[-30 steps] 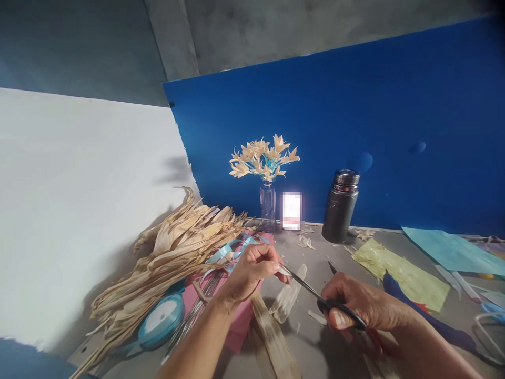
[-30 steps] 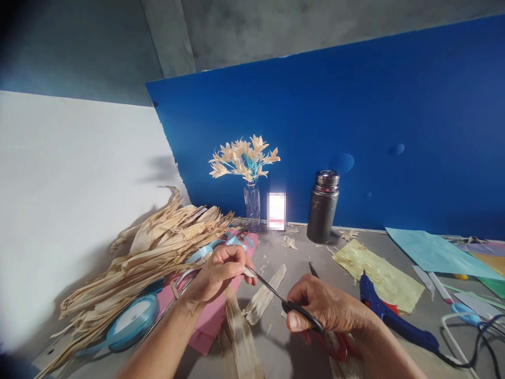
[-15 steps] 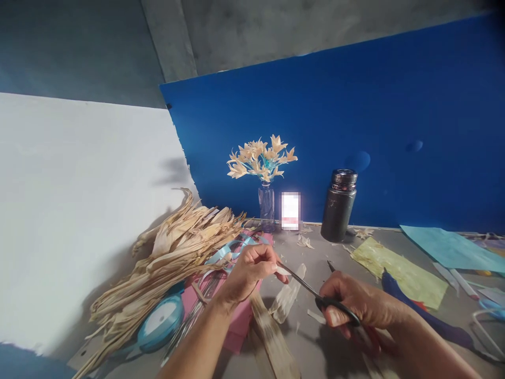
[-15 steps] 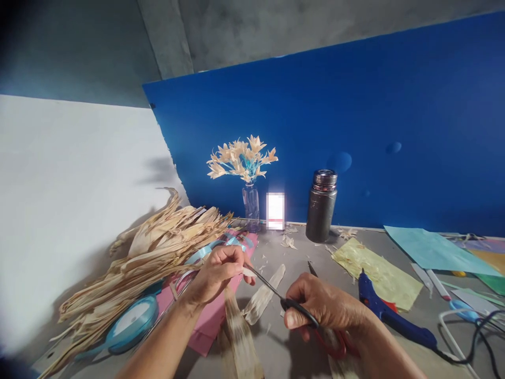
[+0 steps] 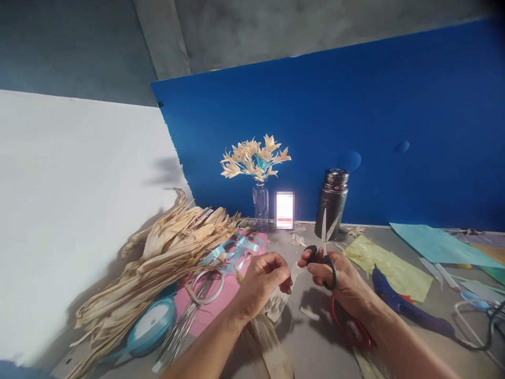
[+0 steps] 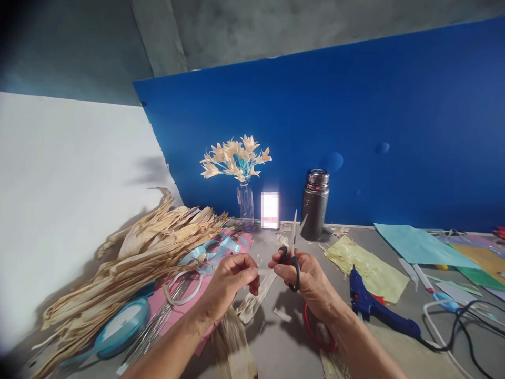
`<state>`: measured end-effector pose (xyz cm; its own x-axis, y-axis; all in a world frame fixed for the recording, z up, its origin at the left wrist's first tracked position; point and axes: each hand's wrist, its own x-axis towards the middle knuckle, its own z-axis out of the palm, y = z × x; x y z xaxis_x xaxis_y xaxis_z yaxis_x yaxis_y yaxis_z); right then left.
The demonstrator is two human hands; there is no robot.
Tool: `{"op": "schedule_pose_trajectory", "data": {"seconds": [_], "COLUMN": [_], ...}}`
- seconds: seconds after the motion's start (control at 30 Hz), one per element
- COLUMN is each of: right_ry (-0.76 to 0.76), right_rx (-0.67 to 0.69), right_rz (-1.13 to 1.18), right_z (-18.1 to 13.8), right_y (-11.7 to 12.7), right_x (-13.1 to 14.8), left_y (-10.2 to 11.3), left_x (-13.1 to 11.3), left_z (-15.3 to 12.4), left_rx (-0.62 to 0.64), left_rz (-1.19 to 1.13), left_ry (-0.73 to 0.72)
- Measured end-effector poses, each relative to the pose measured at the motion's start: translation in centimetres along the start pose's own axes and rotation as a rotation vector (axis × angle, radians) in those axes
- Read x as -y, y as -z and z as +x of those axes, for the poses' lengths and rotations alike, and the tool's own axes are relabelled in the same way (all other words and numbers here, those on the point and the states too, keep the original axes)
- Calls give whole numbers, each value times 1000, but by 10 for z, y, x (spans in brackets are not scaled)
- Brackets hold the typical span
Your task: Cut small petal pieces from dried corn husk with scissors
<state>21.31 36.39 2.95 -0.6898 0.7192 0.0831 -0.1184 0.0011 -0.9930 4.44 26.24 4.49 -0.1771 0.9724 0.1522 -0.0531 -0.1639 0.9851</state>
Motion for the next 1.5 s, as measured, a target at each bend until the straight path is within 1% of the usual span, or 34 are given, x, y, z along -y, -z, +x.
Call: {"op": "schedule_pose_trajectory", "data": {"seconds": [0.1,0.2,0.33,0.4,0.53,0.67,0.73,0.8,0.83,0.9,1.0,1.07,1.13,1.27,1.33,1.5], "right_ry": [-14,6,100,129,134,143,127,91,72,29,-58,-89,-80,-102,-113,-80], "right_rx": [-9,-67,-282,-350,-361,-347,-318,-250,-191,-28,231,329,370,374,375,386], "right_rz": [-84,-141,-89,-61,-111,-225,-262,-314,-349,-433,-529,-545,-540,-561,-564,-539], "right_z": [-1,-1,0,0,-4,-5,-3,0,2,4,4,2,-1,-4,-3,1], "right_y": [-4,-10,-17,-22,-34,-41,-40,-35,-31,-23,-14,-13,-14,-14,-13,-9], "right_x": [3,3,-5,-9,-11,-11,-13,-14,-15,-13,-7,-2,1,3,2,-1], "left_y": [-1,-1,-7,-13,-21,-21,-19,-16,-14,-10,-6,-3,0,5,7,10], "left_x": [1,6,18,23,27,29,28,26,23,17,9,7,6,8,8,7], "left_z": [0,0,1,1,0,0,1,3,4,5,6,6,7,7,7,8], "left_rx": [9,5,-51,-84,-130,-140,-154,-212,-242,-277,-273,-274,-264,-235,-231,-199], "left_rz": [16,-20,-239,-280,-361,-447,-443,-378,-333,-261,-231,-223,-187,-73,-55,-43], "left_ry": [34,23,31,61,128,174,168,127,100,62,83,109,110,78,84,121]}}
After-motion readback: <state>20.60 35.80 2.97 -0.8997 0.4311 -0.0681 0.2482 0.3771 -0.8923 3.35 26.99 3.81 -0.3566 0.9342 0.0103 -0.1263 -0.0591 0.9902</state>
